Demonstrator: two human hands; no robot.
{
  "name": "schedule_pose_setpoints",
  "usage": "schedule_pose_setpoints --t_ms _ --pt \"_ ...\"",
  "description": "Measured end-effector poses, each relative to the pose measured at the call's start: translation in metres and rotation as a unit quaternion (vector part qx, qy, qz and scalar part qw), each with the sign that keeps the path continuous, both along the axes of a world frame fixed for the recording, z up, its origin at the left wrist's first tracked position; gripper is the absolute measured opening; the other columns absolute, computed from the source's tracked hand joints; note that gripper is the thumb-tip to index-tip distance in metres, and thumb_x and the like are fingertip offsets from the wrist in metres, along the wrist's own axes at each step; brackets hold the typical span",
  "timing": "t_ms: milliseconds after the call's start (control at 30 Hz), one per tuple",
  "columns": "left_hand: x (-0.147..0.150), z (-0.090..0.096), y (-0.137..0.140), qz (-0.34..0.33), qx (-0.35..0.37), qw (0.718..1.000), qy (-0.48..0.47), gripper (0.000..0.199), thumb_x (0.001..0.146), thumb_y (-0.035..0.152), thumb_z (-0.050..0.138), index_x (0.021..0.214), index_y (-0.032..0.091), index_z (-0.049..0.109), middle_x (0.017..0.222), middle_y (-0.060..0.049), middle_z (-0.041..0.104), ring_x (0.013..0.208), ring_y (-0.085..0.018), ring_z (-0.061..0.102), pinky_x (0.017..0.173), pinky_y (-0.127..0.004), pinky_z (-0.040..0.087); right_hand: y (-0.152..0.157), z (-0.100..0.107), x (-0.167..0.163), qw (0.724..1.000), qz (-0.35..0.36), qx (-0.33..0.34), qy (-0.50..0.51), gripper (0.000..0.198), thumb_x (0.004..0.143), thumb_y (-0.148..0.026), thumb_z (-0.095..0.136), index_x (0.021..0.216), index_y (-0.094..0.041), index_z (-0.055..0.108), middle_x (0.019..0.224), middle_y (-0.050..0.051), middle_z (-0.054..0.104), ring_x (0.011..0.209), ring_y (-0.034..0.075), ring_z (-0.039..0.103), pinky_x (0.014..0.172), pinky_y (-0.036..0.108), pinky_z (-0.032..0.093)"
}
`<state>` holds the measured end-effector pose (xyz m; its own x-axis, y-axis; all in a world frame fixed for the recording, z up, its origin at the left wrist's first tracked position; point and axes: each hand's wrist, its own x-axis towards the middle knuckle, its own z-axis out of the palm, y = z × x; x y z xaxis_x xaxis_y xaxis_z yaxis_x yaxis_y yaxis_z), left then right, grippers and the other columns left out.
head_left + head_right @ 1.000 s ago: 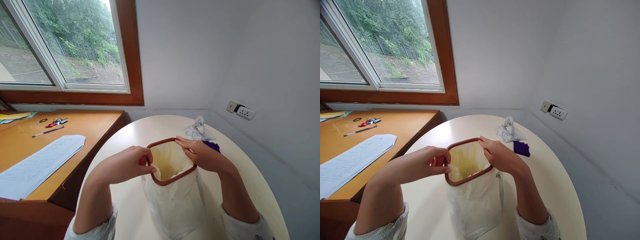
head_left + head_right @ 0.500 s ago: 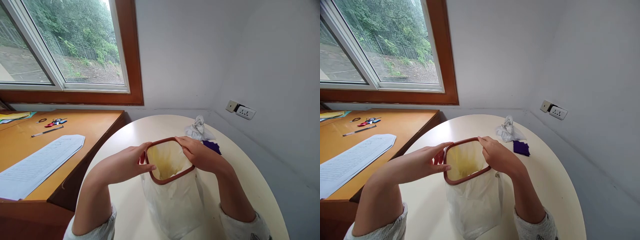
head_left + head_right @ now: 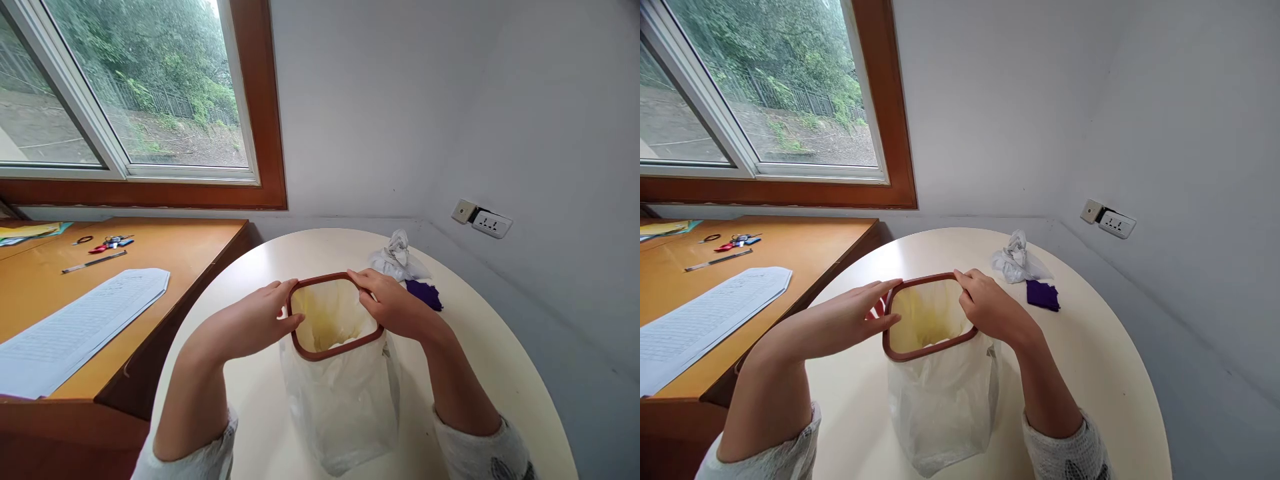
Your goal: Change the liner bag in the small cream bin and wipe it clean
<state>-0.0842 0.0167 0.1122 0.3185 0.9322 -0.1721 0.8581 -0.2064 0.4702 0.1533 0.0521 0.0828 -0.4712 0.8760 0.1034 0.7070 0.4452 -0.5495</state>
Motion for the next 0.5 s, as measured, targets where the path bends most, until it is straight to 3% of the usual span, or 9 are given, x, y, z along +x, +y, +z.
schedule_pose_setpoints --t_ms 500 --pt "0.0002 -0.0022 0.0048 0.001 0.008 0.999 0.039 0.039 0.078 0.058 0.043 0.096 0.024 0.050 0.090 -0.004 0.056 0.077 -0.020 0.055 0.066 -0.030 0.042 0.0013 -0.0065 -0.0028 1.000 0.005 -0.004 -0.016 0.049 0.089 -0.024 0.026 0.138 -0.016 0.034 0.122 0.011 0.054 0.110 0.020 0.050 0.092 0.031 0.035"
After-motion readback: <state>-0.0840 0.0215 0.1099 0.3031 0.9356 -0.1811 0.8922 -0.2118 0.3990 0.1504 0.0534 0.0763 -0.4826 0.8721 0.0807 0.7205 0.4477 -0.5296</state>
